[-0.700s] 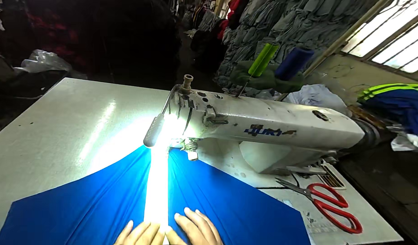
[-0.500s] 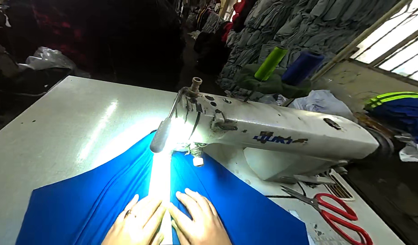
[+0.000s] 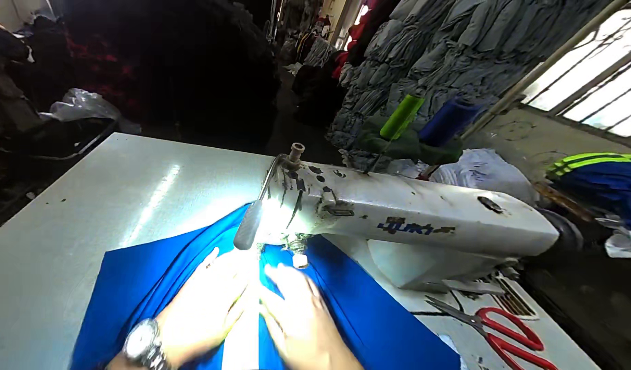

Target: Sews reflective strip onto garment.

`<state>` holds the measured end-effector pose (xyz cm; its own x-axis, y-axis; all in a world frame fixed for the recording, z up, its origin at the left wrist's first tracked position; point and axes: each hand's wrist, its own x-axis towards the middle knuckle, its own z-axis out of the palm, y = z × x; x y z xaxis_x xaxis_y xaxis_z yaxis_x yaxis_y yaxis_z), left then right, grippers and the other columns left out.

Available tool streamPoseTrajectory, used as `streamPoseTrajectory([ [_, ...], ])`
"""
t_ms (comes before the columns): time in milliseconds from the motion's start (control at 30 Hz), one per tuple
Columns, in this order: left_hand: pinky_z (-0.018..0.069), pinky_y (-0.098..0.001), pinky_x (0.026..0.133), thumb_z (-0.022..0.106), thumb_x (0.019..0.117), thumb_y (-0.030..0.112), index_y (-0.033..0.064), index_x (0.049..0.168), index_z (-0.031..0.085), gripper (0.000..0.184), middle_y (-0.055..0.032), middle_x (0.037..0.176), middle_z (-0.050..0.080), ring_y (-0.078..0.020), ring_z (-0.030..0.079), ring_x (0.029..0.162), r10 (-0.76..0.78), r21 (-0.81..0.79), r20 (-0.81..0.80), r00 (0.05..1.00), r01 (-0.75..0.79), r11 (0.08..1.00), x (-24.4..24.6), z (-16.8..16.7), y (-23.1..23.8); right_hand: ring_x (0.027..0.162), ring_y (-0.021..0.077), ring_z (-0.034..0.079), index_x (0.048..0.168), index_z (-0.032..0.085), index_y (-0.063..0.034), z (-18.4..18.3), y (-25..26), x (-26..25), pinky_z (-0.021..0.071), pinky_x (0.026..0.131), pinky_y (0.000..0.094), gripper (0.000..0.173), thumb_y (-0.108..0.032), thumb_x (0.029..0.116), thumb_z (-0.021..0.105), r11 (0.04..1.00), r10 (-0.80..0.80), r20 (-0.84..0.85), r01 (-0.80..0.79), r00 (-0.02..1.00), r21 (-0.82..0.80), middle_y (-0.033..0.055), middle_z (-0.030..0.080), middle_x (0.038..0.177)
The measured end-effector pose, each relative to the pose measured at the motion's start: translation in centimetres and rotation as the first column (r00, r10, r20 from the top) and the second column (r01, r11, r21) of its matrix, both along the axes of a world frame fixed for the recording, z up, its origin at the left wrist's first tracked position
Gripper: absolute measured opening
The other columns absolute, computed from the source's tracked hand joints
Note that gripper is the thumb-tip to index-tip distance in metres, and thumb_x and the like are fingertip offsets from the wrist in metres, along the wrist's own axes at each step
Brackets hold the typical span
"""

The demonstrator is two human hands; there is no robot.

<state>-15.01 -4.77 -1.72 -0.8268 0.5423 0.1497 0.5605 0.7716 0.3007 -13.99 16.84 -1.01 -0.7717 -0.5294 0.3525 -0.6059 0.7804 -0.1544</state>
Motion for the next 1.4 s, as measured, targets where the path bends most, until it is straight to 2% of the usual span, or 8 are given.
streamPoseTrajectory([
  [100,0.0492,-0.0581,0.103,0.056,0.1019,0.018,0.0055,0.117,0.074,0.027,-0.0138,0.123,0.071,-0.0342,0.067,0.117,-0.029,0.090,-0.017,0.999,0.030,0.995,4.5,1.3,1.2,0.120,0.0318,0.067,0.115,0.079,-0.0178,-0.1,0.6,3.7,0.0519,0.101,0.0516,0.025,-0.026,0.1001,0.061,0.999,0.033,0.064,-0.031,0.997,-0.038,0.0084,0.073,0.125],
  [167,0.0496,-0.0571,0.103,0.056,0.1031,0.016,0.0017,0.122,0.072,0.029,-0.0168,0.126,0.071,-0.0363,0.067,0.119,0.026,0.134,0.033,0.999,-0.030,0.990,7.9,1.3,2.0,0.117,0.0319,0.067,0.120,0.078,-0.0179,-0.5,1.2,5.5,0.0515,0.100,0.0500,0.027,-0.027,0.1013,0.060,0.998,0.042,0.090,-0.038,0.995,-0.047,0.0095,0.073,0.124],
  [600,0.0284,-0.0637,0.119,0.050,0.1043,0.031,0.0102,0.144,0.059,0.046,-0.0087,0.149,0.057,-0.0292,0.049,0.142,0.035,0.091,0.121,0.992,-0.046,0.995,3.2,0.1,0.6,0.123,0.0278,0.064,0.116,0.079,-0.0277,-1.0,0.3,0.3,0.0536,0.097,0.0493,0.028,-0.028,0.0980,0.058,0.998,-0.035,0.034,0.036,0.999,-0.052,0.0026,0.072,0.127],
  [767,0.0270,-0.0624,0.120,0.041,0.1061,0.039,0.0102,0.142,0.061,0.050,-0.0073,0.151,0.056,-0.0269,0.048,0.144,0.018,0.084,0.068,0.997,-0.024,0.996,1.2,-0.9,0.2,0.137,0.0392,0.053,0.140,0.065,-0.0138,1.6,1.2,3.7,0.0412,0.112,0.0574,0.044,-0.033,0.1004,0.059,0.976,-0.176,0.248,0.203,0.953,-0.086,0.0160,0.058,0.147],
  [900,0.0228,-0.0604,0.122,0.037,0.1067,0.042,0.0130,0.147,0.056,0.053,-0.0064,0.154,0.052,-0.0253,0.042,0.148,0.016,0.064,0.092,0.996,-0.022,0.998,0.8,-1.1,-0.1,0.147,0.0466,0.038,0.152,0.052,-0.0120,-0.1,7.9,4.6,0.0271,0.119,0.0662,0.059,-0.046,0.1032,0.050,0.978,-0.211,0.304,0.202,0.929,0.059,0.0244,0.043,0.158],
  [1033,0.0224,-0.0579,0.123,0.039,0.1059,0.043,0.0123,0.148,0.054,0.054,-0.0061,0.156,0.050,-0.0242,0.041,0.148,0.020,0.023,0.080,0.997,-0.022,0.999,1.0,-1.0,0.1,0.141,0.0404,0.049,0.148,0.057,-0.0141,-2.0,16.2,0.4,0.0365,0.113,0.0663,0.065,-0.056,0.1050,0.032,0.958,-0.253,0.064,0.241,0.965,0.158,0.0185,0.052,0.152],
  [1167,0.0113,-0.0695,0.121,0.034,0.1052,0.054,0.0136,0.159,0.039,0.067,-0.0098,0.167,0.032,-0.0307,0.023,0.156,-0.044,-0.084,0.123,0.991,0.054,0.995,3.2,0.0,0.4,0.135,0.0483,0.053,0.132,0.068,-0.0058,0.9,11.3,2.1,0.0375,0.109,0.0719,0.043,-0.028,0.0957,0.065,0.970,-0.238,0.047,0.235,0.970,0.068,0.0221,0.062,0.140],
  [1400,0.0216,-0.0671,0.119,0.039,0.1077,0.044,0.0252,0.152,0.050,0.049,-0.0078,0.162,0.042,-0.0342,0.036,0.151,-0.287,-0.005,0.071,0.955,0.288,0.958,10.0,-0.3,-1.6,0.140,0.0310,0.053,0.132,0.069,-0.0078,-0.3,1.5,5.8,0.0368,0.118,0.0541,0.037,-0.027,0.1050,0.052,0.961,0.092,0.177,-0.041,0.980,-0.274,0.0105,0.064,0.142],
])
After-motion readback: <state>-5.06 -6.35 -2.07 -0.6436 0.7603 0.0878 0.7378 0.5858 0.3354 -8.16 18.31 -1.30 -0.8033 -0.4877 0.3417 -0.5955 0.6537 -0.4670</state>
